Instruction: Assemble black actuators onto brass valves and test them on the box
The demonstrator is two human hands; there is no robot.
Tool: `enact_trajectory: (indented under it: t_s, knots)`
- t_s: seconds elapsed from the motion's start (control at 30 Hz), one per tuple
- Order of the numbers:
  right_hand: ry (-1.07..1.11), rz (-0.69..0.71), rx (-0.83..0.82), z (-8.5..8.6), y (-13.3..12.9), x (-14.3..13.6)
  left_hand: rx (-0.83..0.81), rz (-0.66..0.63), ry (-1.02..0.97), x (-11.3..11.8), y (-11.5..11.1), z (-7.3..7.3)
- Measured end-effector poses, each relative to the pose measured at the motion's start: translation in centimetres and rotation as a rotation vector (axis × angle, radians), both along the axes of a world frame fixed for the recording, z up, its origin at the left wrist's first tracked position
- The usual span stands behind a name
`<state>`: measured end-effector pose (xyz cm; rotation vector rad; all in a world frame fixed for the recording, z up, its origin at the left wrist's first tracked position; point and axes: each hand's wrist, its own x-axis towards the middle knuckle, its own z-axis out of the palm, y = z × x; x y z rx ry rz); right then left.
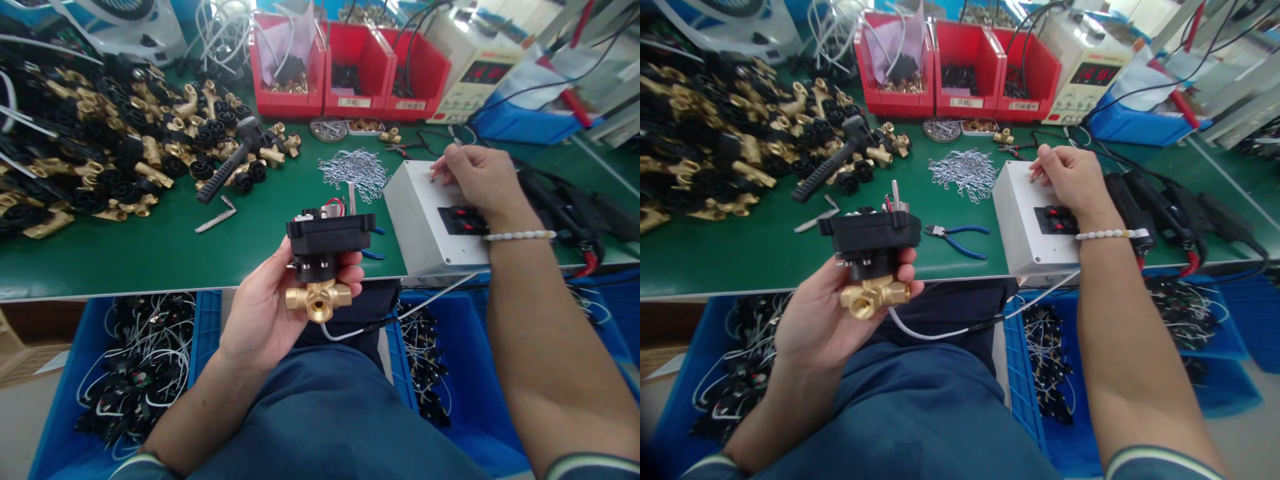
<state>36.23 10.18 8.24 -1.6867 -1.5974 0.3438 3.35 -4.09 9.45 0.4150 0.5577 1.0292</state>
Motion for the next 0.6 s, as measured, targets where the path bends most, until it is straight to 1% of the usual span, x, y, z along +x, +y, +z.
enact_trajectory:
  t_s: [0.13, 0.3, 0.47, 0.6]
  knots:
    - [-0.008, 0.001, -0.004, 0.2, -0.1, -0.3, -0.028, 0.06, -0.01, 0.1, 0.2, 0.2]
    - [-0.025, -0.065, -0.042, 0.9, -0.7, -1.3, -0.081, 0.108, 0.017, 0.2, 0.4, 0.4]
    - [-0.019, -0.128, -0.079, 1.4, -1.0, -2.0, -0.105, 0.103, 0.001, 0.3, 0.3, 0.4]
    - [-0.008, -0.161, -0.105, 1.7, -1.2, -2.4, -0.122, 0.101, -0.049, 0.5, 0.4, 0.4]
